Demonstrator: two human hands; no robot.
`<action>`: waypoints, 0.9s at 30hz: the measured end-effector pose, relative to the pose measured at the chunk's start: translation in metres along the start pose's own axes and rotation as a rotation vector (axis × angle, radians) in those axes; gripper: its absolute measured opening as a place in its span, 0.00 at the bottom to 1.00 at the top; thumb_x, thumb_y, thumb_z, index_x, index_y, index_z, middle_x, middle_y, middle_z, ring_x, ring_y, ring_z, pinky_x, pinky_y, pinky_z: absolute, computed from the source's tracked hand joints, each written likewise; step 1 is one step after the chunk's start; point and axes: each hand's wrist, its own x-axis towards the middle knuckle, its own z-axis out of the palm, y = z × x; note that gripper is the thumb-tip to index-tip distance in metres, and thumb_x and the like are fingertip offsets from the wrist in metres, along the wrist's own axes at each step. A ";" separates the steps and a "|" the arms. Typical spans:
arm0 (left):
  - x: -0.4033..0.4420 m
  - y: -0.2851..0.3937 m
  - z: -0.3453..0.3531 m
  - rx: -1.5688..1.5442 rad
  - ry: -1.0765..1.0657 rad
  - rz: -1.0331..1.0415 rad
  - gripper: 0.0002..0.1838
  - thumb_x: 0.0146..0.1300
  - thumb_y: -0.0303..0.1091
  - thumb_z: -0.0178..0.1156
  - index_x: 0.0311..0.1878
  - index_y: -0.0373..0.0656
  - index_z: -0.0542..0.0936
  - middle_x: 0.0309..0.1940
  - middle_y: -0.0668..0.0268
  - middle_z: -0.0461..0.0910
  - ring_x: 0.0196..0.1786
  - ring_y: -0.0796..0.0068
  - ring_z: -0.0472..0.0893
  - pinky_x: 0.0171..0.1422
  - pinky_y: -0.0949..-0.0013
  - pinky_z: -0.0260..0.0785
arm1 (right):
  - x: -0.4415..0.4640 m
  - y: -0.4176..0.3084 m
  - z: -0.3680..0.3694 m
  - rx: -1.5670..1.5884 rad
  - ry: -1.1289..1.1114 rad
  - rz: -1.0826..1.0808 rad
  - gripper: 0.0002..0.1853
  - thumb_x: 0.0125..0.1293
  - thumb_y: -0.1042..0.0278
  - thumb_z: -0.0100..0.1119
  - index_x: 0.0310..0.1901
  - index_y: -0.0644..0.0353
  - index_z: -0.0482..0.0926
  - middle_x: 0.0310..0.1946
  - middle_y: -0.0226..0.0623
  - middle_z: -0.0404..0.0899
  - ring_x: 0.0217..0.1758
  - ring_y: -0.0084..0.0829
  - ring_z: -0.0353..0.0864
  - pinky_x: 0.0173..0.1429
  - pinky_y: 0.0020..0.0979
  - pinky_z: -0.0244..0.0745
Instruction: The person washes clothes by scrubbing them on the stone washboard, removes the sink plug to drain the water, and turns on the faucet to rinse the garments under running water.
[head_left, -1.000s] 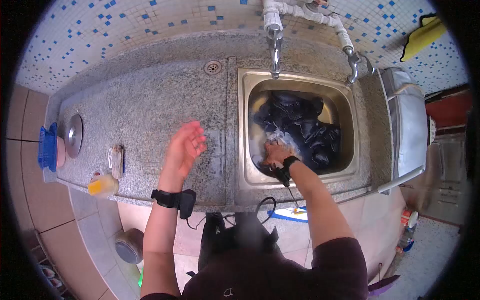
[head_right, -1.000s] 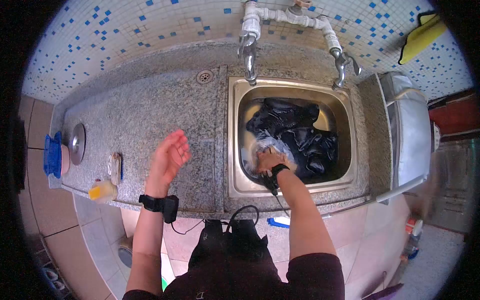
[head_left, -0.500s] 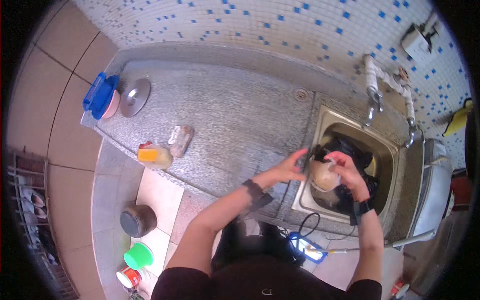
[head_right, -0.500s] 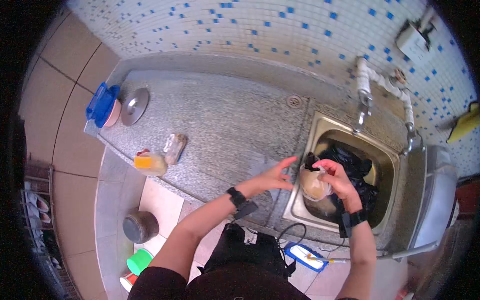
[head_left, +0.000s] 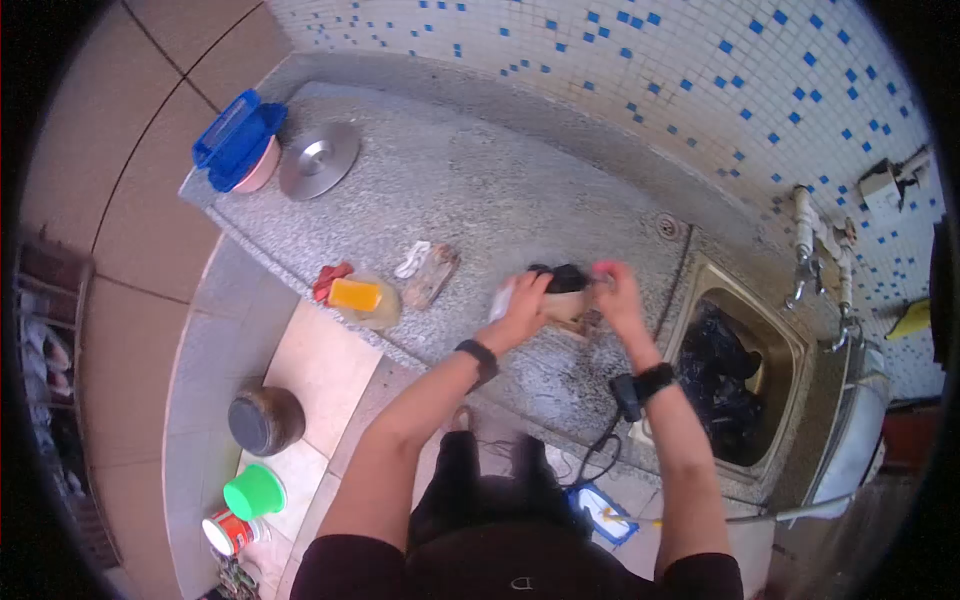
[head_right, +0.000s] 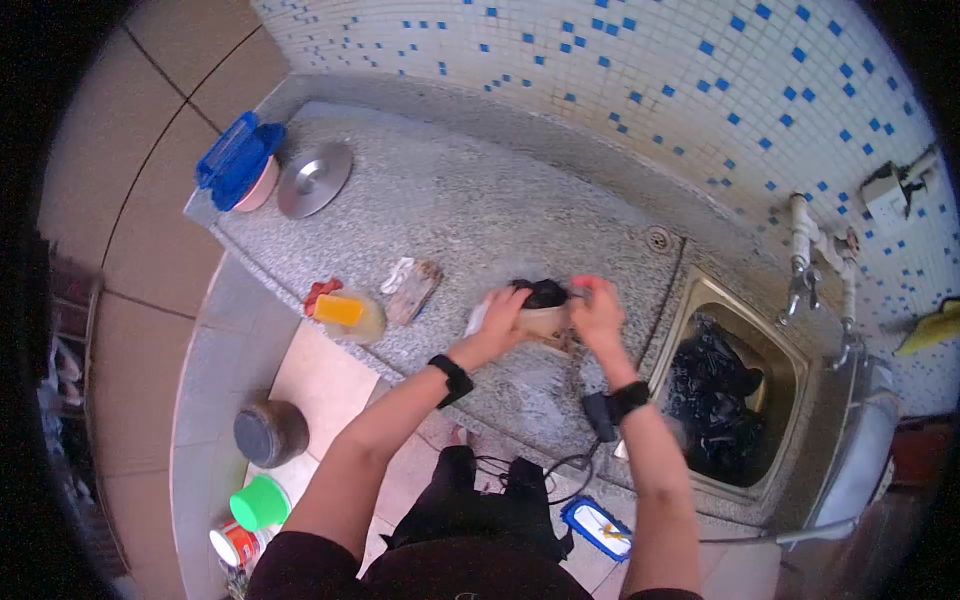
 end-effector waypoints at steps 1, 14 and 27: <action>-0.002 -0.005 0.006 0.275 -0.007 0.000 0.45 0.44 0.32 0.77 0.69 0.45 0.70 0.68 0.52 0.71 0.66 0.45 0.72 0.65 0.46 0.65 | 0.003 -0.017 0.022 -0.089 0.212 -0.059 0.19 0.63 0.74 0.56 0.56 0.56 0.79 0.57 0.40 0.81 0.61 0.43 0.79 0.66 0.40 0.72; -0.056 -0.016 0.031 0.464 0.084 0.159 0.21 0.63 0.31 0.53 0.59 0.35 0.78 0.63 0.50 0.74 0.62 0.57 0.73 0.66 0.57 0.66 | -0.074 -0.051 0.132 -0.393 0.393 -0.207 0.17 0.73 0.57 0.50 0.53 0.62 0.78 0.53 0.48 0.78 0.60 0.52 0.74 0.63 0.52 0.63; 0.060 -0.057 0.016 -0.024 -0.171 0.002 0.19 0.61 0.31 0.65 0.54 0.36 0.76 0.49 0.47 0.77 0.60 0.43 0.73 0.66 0.47 0.66 | 0.025 -0.060 0.081 -0.209 0.102 0.291 0.17 0.75 0.51 0.50 0.45 0.55 0.82 0.43 0.46 0.86 0.56 0.47 0.82 0.63 0.51 0.68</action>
